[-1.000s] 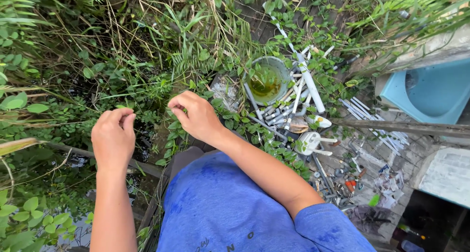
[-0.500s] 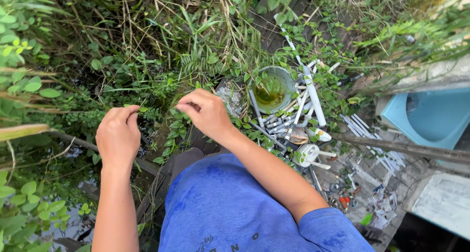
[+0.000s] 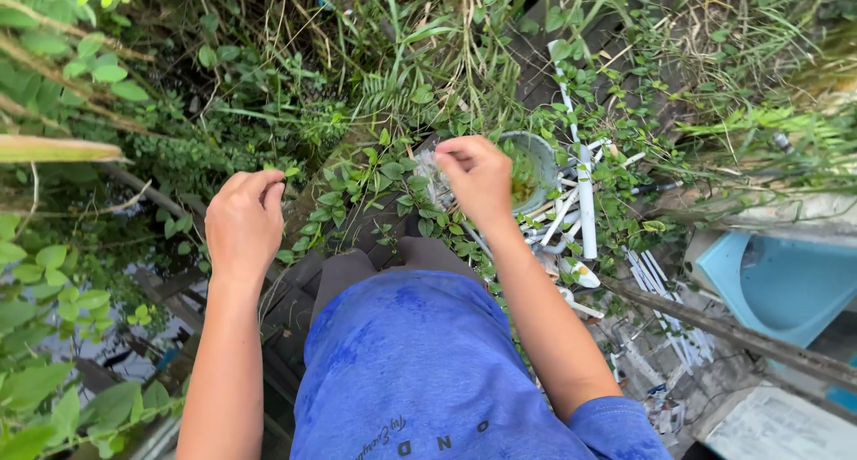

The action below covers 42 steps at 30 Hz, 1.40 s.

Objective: Picking small green pods from a vine in a backyard setting

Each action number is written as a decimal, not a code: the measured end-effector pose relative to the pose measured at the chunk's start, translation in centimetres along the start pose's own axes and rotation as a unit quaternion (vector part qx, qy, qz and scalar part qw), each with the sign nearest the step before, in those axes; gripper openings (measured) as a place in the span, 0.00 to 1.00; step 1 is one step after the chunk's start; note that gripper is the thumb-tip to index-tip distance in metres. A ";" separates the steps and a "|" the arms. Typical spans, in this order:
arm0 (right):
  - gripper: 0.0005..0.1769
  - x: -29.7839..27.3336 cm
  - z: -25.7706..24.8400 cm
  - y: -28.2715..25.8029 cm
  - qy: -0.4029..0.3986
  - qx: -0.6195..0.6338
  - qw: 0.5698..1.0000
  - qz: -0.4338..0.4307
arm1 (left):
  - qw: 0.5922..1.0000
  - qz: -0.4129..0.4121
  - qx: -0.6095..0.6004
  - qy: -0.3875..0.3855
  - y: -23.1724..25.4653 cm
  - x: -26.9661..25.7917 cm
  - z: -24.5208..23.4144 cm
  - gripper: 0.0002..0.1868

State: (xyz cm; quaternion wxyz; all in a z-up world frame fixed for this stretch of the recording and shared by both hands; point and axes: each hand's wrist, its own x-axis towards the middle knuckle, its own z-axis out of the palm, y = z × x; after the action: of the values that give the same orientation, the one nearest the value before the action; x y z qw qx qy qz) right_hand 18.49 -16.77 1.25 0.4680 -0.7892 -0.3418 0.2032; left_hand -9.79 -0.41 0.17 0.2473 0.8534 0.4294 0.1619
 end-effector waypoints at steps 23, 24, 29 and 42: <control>0.10 6.6 -9.1 1.3 0.061 0.084 0.967 -0.234 | 0.985 0.076 -0.042 0.146 5.2 -1.7 -1.0 0.06; 0.08 6.6 -9.1 1.9 0.065 0.110 0.967 -0.220 | 0.984 0.081 -0.045 0.152 5.3 -1.8 -0.9 0.06; 0.10 6.2 -9.1 4.1 0.089 0.130 0.973 -0.166 | 0.986 0.069 -0.036 0.150 5.8 -2.6 0.0 0.07; 0.12 4.2 -10.3 8.7 0.034 0.083 0.989 -0.121 | 0.994 -0.005 0.002 0.105 6.3 -4.5 2.8 0.05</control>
State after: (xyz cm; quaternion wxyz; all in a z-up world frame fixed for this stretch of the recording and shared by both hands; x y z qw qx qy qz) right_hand 30.99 -22.78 -1.48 0.5644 -0.7069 -0.4006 0.1455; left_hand -6.93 -8.01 1.09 0.2001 0.8297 0.4579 0.2489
